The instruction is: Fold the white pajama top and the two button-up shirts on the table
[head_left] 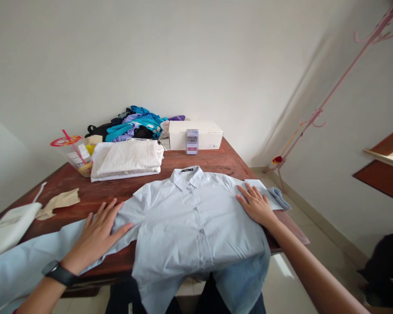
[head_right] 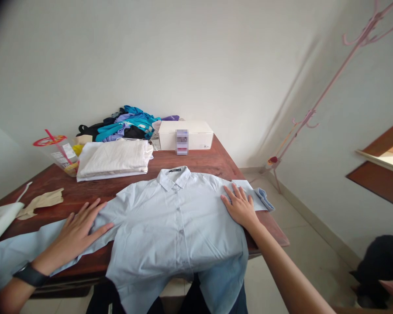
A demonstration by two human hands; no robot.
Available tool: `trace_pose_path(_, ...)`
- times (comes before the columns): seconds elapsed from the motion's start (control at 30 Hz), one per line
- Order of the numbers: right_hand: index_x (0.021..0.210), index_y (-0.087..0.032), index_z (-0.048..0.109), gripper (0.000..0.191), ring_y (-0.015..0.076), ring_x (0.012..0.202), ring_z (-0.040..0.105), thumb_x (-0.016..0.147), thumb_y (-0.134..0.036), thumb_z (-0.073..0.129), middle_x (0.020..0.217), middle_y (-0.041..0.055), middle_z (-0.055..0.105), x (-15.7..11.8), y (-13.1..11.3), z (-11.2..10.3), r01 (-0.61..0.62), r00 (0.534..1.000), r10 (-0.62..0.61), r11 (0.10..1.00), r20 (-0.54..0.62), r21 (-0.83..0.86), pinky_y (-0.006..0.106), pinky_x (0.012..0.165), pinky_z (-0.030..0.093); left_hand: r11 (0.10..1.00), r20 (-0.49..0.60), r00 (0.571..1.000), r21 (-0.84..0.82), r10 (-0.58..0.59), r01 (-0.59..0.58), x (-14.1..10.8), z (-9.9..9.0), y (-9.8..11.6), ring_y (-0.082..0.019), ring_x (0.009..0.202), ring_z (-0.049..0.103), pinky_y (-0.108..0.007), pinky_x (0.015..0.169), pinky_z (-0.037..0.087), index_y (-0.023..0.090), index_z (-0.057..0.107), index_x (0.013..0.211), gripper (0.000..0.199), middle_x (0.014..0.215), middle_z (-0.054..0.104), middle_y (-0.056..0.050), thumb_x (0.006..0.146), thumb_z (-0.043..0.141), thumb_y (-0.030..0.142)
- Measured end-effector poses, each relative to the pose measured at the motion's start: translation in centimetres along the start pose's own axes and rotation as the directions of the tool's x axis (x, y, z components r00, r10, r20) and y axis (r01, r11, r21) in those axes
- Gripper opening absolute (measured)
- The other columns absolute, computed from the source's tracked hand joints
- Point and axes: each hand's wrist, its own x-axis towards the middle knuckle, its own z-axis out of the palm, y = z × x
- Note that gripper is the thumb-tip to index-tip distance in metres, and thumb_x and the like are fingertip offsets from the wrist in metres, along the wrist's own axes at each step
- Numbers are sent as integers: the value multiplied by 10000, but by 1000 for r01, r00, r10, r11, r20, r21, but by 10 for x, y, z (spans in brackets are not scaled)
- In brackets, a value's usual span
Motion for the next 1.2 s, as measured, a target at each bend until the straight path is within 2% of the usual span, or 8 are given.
trace_pose_path(0.1,1561,-334,391,598,346,1529,237,1042,-578,220,1676,52,253,1,3,2,-10,1000,10,1000,-9,-4,619,1174,253,1000,-20,1000,26,19,-18,-2,-1,4,-403,1523,230,-682,1158,249,209,364,1555,740,1654,285,-150,949,431,627)
trace_pose_path(0.33,1556,-322,403,603,336,1528,242,1039,-586,240,1674,49,260,0,2,3,-16,1000,16,1000,-27,-7,597,1173,268,1000,-61,998,5,16,-16,-3,-4,8,-376,1514,276,-640,1178,255,250,423,1528,681,1642,326,-124,942,449,596)
trace_pose_path(0.8,1547,-312,420,613,330,1530,241,1029,-603,269,1672,45,261,-1,6,6,-6,999,7,999,-36,41,586,1193,232,1000,-49,999,-14,12,-12,-1,-5,8,-385,1510,283,-648,1167,268,237,459,1495,679,1636,337,-129,947,413,636)
trace_pose_path(0.9,1536,-303,439,597,333,1531,238,1025,-583,306,1666,49,278,0,6,7,-6,999,9,997,-47,76,597,1194,226,1000,-51,999,-15,7,-8,-1,-5,8,-377,1514,276,-634,1180,261,250,458,1494,667,1639,337,-112,951,402,634)
trace_pose_path(1.0,1452,-257,552,559,360,1510,282,1000,-542,388,1621,85,372,1,2,0,-15,995,34,982,-94,190,629,1178,243,1000,-44,999,-19,-7,6,-2,-5,9,-378,1514,275,-636,1178,265,258,453,1497,672,1644,328,-103,950,398,645)
trace_pose_path(1.1,1223,-222,706,451,355,1354,510,963,-505,470,1433,129,598,-9,-9,-27,78,974,32,879,-223,470,551,1092,418,999,-23,999,-22,-25,24,-2,-6,9,-377,1513,278,-654,1166,274,269,439,1504,674,1648,317,-97,955,382,656)
trace_pose_path(1.17,1108,-224,732,373,304,1128,660,954,-493,525,1194,118,723,-26,-19,-52,206,941,41,717,-335,666,457,972,526,1000,-21,999,-15,-26,26,-2,-6,10,-370,1515,277,-650,1168,274,275,440,1503,668,1649,317,-91,958,374,657)
trace_pose_path(1.2,1136,-225,718,348,282,1047,684,958,-474,554,1098,108,740,-37,-24,-65,280,920,41,628,-390,726,435,932,548,1000,-23,999,-8,-22,22,-2,-6,10,-367,1516,276,-646,1172,271,273,443,1501,667,1648,319,-91,960,373,656)
